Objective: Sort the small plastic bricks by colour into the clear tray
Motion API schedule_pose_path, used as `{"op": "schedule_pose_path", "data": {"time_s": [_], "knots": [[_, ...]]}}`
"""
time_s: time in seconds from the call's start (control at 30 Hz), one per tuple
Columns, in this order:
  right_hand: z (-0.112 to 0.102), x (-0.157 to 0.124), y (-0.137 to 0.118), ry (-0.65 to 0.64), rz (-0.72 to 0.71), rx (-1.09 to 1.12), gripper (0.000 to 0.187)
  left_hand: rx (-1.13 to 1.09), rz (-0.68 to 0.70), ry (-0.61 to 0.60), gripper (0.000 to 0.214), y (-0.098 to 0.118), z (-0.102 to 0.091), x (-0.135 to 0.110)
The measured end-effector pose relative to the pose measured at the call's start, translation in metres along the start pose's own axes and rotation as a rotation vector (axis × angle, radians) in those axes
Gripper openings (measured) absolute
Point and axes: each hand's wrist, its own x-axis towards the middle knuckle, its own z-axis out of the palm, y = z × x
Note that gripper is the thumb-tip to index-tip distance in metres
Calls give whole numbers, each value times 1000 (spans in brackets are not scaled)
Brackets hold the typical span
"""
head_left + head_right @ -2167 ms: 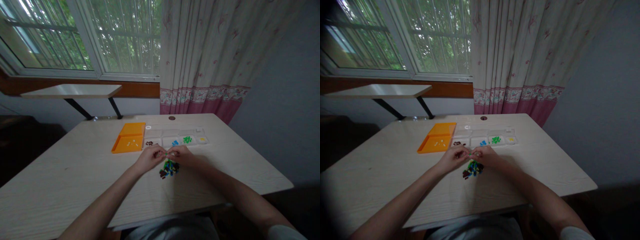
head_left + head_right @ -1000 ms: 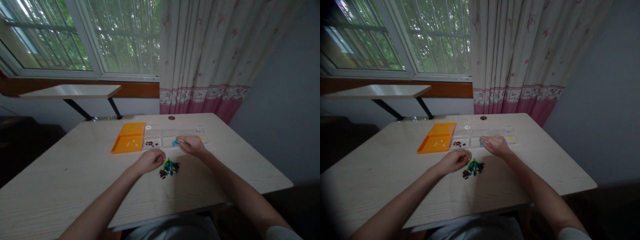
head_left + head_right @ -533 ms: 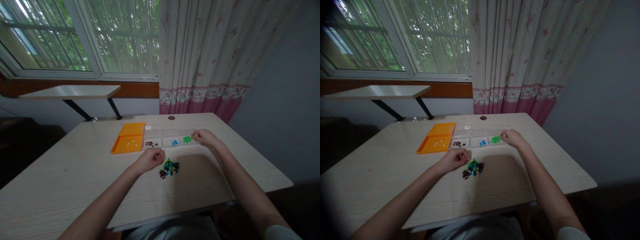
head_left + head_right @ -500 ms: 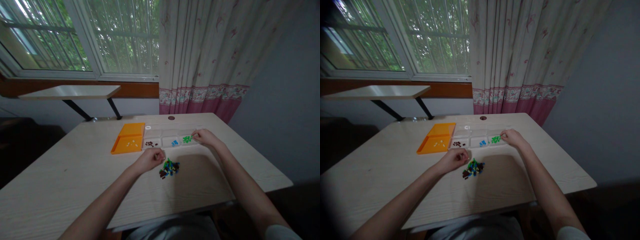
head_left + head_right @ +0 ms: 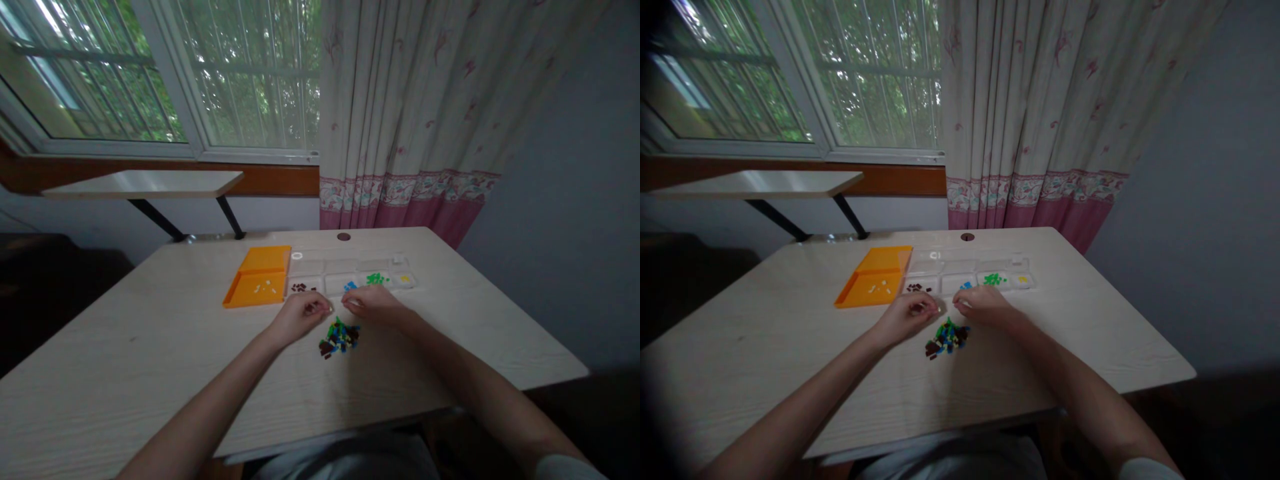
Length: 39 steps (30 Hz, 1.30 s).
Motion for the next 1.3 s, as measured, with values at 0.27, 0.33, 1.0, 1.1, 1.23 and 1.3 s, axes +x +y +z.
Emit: {"op": "schedule_pose_path", "data": {"time_s": [0.27,0.33,1.0,1.1,1.23,1.3], "knots": [[19,-5,-20,198,-112,43,16,-23,39,-14,6,-1,4,-1],[19,-6,-22,202,-111,35,18,-19,42,-23,5,-1,4,-1],[1,-4,-8,415,-119,2,22,154,96,-70,12,0,-1,0],[-9,-3,-3,547,-88,33,22,274,204,-176,19,0,-3,-1],[-16,-3,2,603,-66,77,22,385,248,-259,24,1,-3,-3],[-16,-4,4,606,-52,95,22,416,253,-273,24,1,-3,-3]]}}
